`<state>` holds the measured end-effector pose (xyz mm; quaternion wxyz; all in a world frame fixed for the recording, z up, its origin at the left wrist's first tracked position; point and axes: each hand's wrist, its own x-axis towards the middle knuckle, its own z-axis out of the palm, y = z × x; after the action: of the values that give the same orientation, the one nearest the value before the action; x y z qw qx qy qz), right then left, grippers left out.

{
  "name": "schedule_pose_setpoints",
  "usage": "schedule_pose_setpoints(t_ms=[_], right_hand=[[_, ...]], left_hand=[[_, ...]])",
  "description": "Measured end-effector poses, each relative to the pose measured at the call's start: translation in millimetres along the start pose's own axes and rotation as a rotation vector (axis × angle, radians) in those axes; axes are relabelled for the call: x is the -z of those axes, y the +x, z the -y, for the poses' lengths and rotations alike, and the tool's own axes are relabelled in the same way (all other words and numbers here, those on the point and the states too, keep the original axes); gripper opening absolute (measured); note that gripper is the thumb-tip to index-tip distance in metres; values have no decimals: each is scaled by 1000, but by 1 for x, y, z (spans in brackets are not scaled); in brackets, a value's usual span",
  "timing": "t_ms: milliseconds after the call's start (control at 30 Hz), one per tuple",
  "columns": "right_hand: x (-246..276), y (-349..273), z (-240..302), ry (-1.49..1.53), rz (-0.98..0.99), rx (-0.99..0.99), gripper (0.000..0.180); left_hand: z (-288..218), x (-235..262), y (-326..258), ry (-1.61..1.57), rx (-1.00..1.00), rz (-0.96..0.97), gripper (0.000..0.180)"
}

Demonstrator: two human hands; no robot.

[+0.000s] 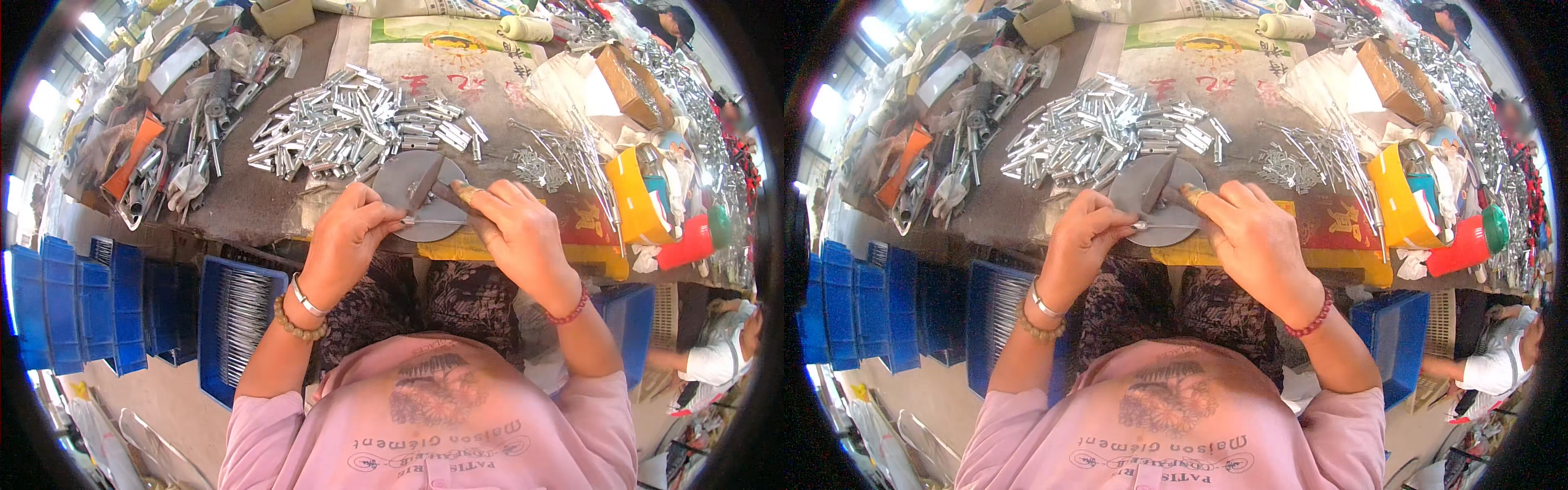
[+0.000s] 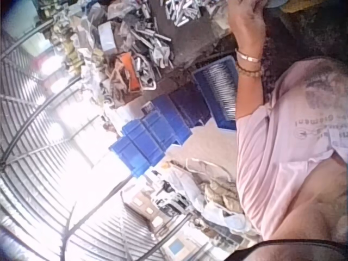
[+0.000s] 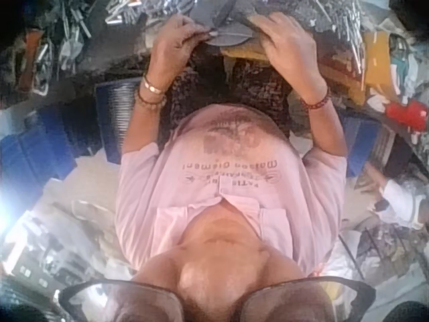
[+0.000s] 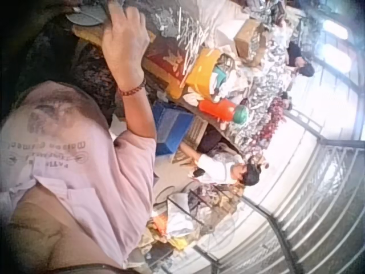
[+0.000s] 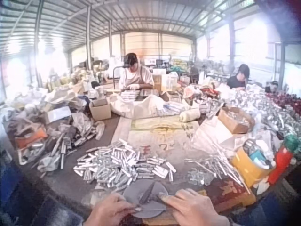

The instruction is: The person retrieves metal pieces from a blue container and assembles them with metal pins on an anvil, securing components together by hand and with a small hammer.

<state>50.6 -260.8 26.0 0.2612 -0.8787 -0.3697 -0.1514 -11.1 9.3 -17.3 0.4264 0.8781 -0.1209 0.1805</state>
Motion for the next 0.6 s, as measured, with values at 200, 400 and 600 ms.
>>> schedule_pose_setpoints(t_ms=[200,400,600], right_hand=[[-10,-18,28,-129,41,68,22],[-17,-35,49,386,250,-272,24],[-24,-44,59,887,501,-692,25]], left_hand=[[1,0,-4,98,-65,-49,21],[-7,-8,-15,111,-104,-154,36],[-36,-26,-54,-517,501,-160,56]])
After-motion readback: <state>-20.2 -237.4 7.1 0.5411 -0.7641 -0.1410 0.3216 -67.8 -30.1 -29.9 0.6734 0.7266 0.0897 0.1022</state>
